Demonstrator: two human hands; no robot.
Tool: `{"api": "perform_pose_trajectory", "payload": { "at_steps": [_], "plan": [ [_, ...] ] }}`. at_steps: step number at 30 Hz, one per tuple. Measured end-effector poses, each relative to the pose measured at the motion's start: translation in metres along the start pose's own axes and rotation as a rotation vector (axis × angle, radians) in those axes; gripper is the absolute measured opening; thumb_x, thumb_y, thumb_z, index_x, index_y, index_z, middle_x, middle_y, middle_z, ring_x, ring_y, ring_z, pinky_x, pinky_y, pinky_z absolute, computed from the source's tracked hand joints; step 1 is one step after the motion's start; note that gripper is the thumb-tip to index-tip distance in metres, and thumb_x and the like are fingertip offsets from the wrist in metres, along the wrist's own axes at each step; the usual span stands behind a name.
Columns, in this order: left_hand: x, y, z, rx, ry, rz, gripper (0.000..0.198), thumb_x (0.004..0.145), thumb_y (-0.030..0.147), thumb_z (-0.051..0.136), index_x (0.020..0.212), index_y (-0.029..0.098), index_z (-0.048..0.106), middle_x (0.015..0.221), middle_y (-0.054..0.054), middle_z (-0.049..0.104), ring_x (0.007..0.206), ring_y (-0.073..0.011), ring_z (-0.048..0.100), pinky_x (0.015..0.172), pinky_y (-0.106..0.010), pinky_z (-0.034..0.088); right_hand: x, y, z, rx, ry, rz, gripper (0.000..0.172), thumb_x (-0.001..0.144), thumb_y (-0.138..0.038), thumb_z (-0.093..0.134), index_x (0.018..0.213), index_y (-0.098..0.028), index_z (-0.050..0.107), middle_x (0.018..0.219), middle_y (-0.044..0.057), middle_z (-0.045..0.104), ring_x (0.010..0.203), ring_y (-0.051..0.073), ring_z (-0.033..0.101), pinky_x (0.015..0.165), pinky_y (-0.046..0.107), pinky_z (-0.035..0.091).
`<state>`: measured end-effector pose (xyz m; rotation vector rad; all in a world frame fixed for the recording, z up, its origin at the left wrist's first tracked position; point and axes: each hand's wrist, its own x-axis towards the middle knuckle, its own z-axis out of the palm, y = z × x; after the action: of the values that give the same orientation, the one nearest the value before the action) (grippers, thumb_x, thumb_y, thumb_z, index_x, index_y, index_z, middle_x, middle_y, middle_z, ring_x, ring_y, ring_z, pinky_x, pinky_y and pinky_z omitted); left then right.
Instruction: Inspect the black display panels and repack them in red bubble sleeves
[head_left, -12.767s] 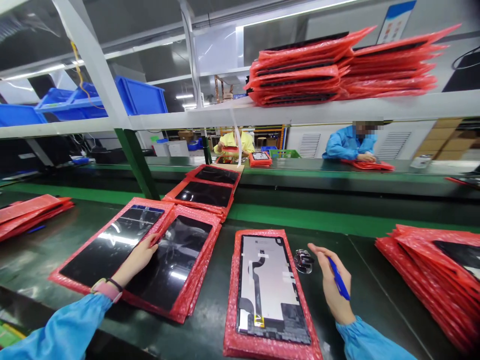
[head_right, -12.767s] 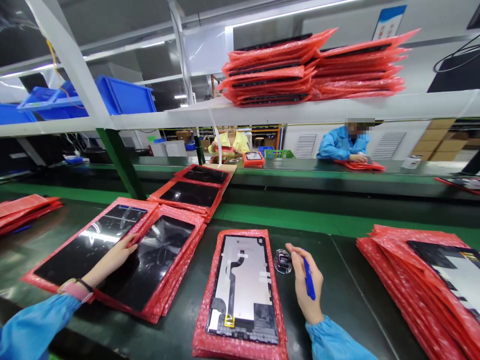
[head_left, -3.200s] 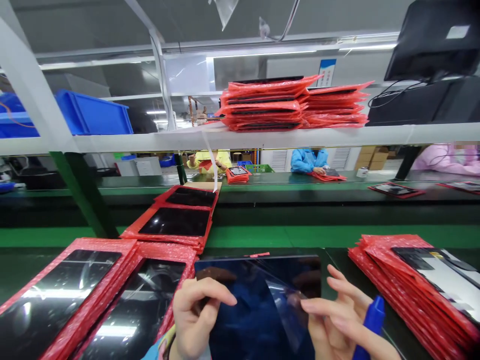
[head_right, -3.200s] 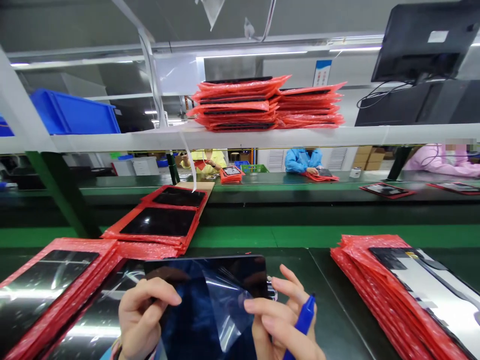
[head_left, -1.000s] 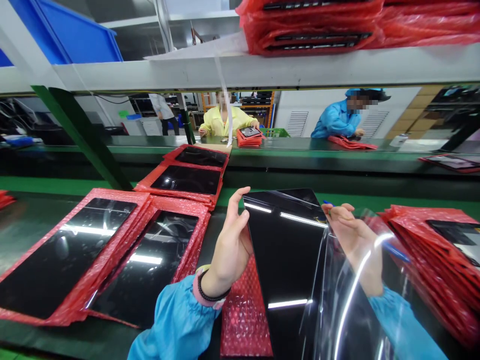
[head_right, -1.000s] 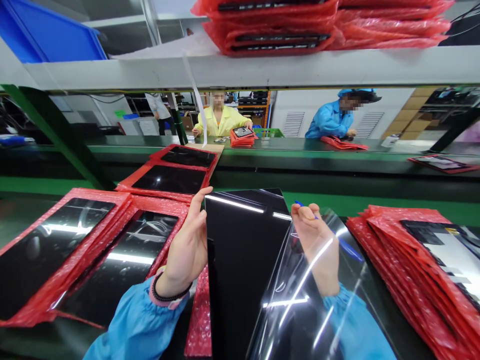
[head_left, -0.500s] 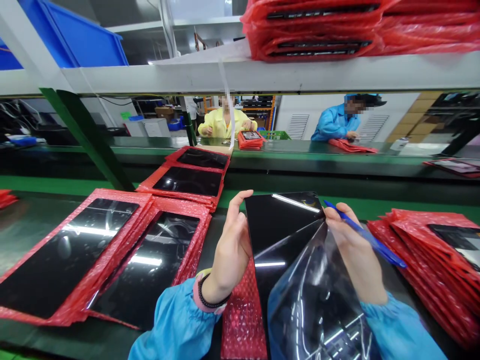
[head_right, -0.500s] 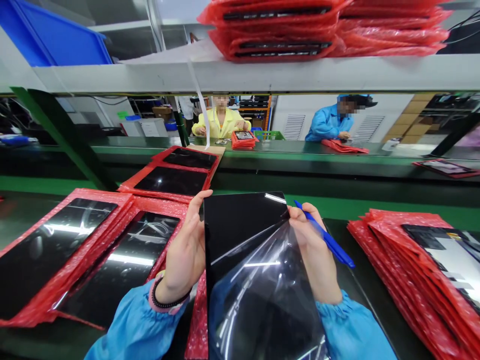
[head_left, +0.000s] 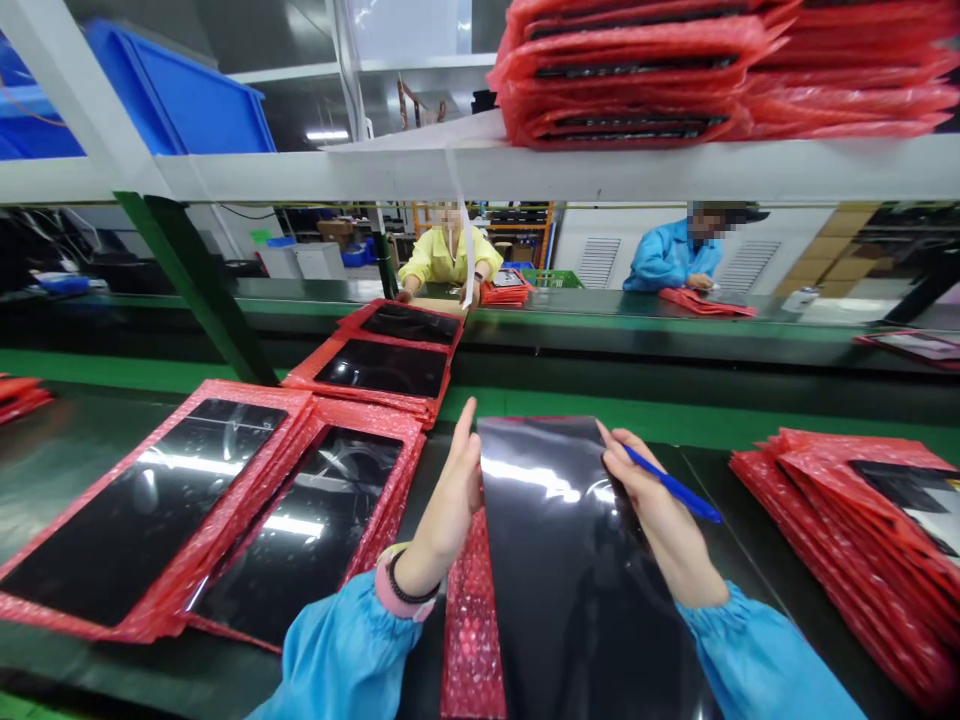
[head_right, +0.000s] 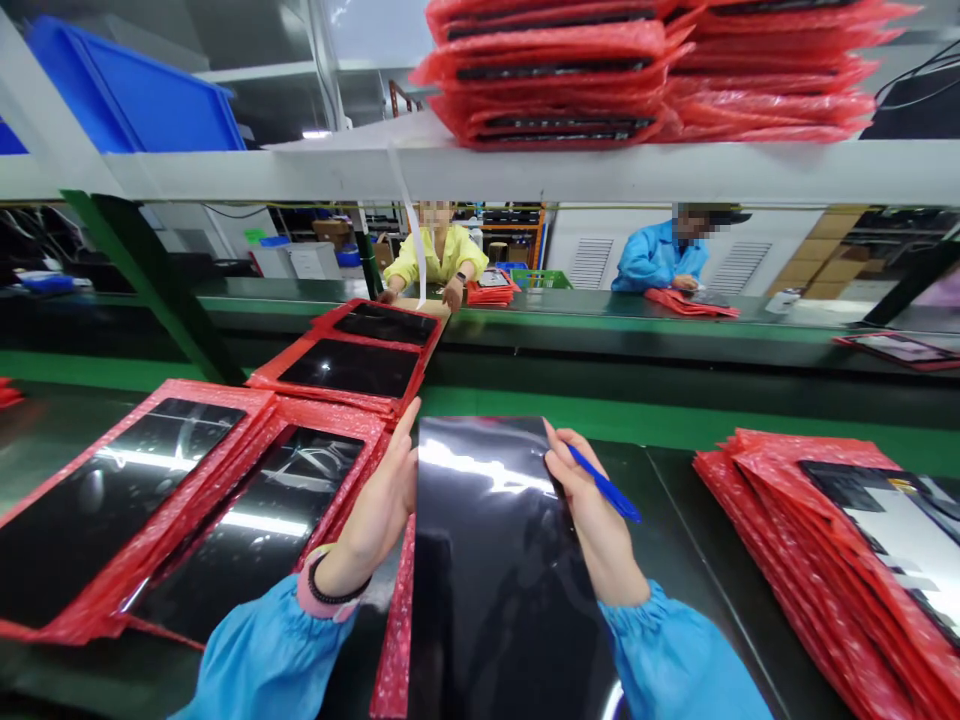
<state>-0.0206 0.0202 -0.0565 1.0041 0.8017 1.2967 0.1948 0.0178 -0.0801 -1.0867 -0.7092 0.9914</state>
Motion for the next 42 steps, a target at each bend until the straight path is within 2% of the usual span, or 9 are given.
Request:
{"api": "perform_pose_trajectory", "payload": {
  "at_steps": [2,6,8,13,18,24,34,38,42],
  "plan": [
    [-0.003,-0.013,-0.023,0.099,0.046,-0.137,0.073,0.09,0.05,0.052,0.152,0.037,0.017,0.152,-0.005,0.041,0.136,-0.0231,0.043,0.105,-0.04,0.041,0.005,0.025,-0.005,-0.031,0.016,0.007,0.039,0.057,-0.036,0.082,0.088,-0.026,0.059,0.095,0.0,0.077,0.109,0.025,0.066,0.099,0.037,0.047],
    [-0.019,-0.037,-0.067,0.305,0.122,-0.168,0.062,0.073,0.044,0.069,0.126,0.019,0.053,0.141,-0.017,0.049,0.124,-0.0288,0.051,0.097,-0.038,0.045,0.008,0.069,-0.007,-0.072,0.017,-0.011,0.036,0.06,-0.039,0.078,0.084,-0.026,0.055,0.091,0.001,0.076,0.1,0.026,0.069,0.093,0.04,0.049],
    [-0.027,-0.048,-0.081,0.332,0.136,-0.207,0.056,0.065,0.042,0.074,0.112,0.017,0.058,0.128,-0.017,0.055,0.113,-0.0287,0.056,0.089,-0.039,0.049,0.005,0.084,-0.006,-0.106,0.008,-0.042,0.036,0.062,-0.04,0.077,0.086,-0.025,0.055,0.091,0.001,0.075,0.098,0.026,0.069,0.093,0.041,0.049],
    [-0.035,-0.07,-0.087,0.334,0.031,-0.365,0.04,0.062,0.042,0.075,0.087,0.015,0.06,0.073,-0.002,0.058,0.062,-0.0153,0.059,0.057,-0.03,0.05,-0.001,0.097,-0.003,-0.213,-0.048,-0.178,0.034,0.07,-0.042,0.072,0.094,-0.023,0.057,0.096,0.004,0.071,0.102,0.026,0.067,0.1,0.045,0.045],
    [-0.028,-0.079,-0.085,0.353,-0.003,-0.395,0.041,0.059,0.048,0.077,0.076,0.018,0.056,0.059,0.006,0.051,0.045,-0.0089,0.048,0.043,-0.023,0.039,-0.005,0.098,-0.004,-0.28,-0.106,-0.304,0.032,0.077,-0.037,0.066,0.103,-0.024,0.054,0.115,0.011,0.067,0.121,0.029,0.059,0.106,0.049,0.04],
    [-0.021,-0.057,-0.077,0.323,-0.075,-0.485,0.042,0.057,0.048,0.081,0.062,0.016,0.053,0.052,0.004,0.052,0.049,-0.0096,0.05,0.052,-0.024,0.04,-0.006,0.101,-0.01,-0.278,-0.144,-0.334,0.029,0.082,-0.032,0.059,0.107,-0.023,0.049,0.125,0.014,0.063,0.126,0.028,0.056,0.112,0.051,0.034],
    [-0.024,-0.041,-0.034,0.18,-0.044,-0.355,0.039,0.055,0.021,0.081,0.085,0.018,0.057,0.075,0.003,0.058,0.067,-0.0114,0.055,0.07,-0.026,0.043,-0.013,0.091,-0.007,-0.24,-0.097,-0.369,0.028,0.079,-0.03,0.062,0.103,-0.022,0.051,0.125,0.015,0.065,0.125,0.03,0.057,0.111,0.053,0.035],
    [-0.019,-0.017,-0.06,0.2,-0.032,-0.328,0.039,0.053,0.016,0.08,0.088,0.015,0.065,0.073,0.001,0.063,0.071,-0.015,0.059,0.073,-0.027,0.044,-0.023,0.081,-0.009,-0.231,-0.136,-0.368,0.028,0.08,-0.031,0.063,0.105,-0.021,0.053,0.135,0.017,0.059,0.131,0.029,0.051,0.113,0.052,0.032],
    [-0.017,0.032,-0.122,0.262,0.071,-0.327,0.041,0.057,0.017,0.08,0.097,0.017,0.067,0.075,0.001,0.066,0.068,-0.0141,0.061,0.072,-0.026,0.046,-0.028,0.077,-0.013,-0.207,-0.148,-0.333,0.028,0.081,-0.033,0.063,0.105,-0.022,0.053,0.13,0.015,0.063,0.126,0.03,0.057,0.108,0.052,0.04]
  ]
}}
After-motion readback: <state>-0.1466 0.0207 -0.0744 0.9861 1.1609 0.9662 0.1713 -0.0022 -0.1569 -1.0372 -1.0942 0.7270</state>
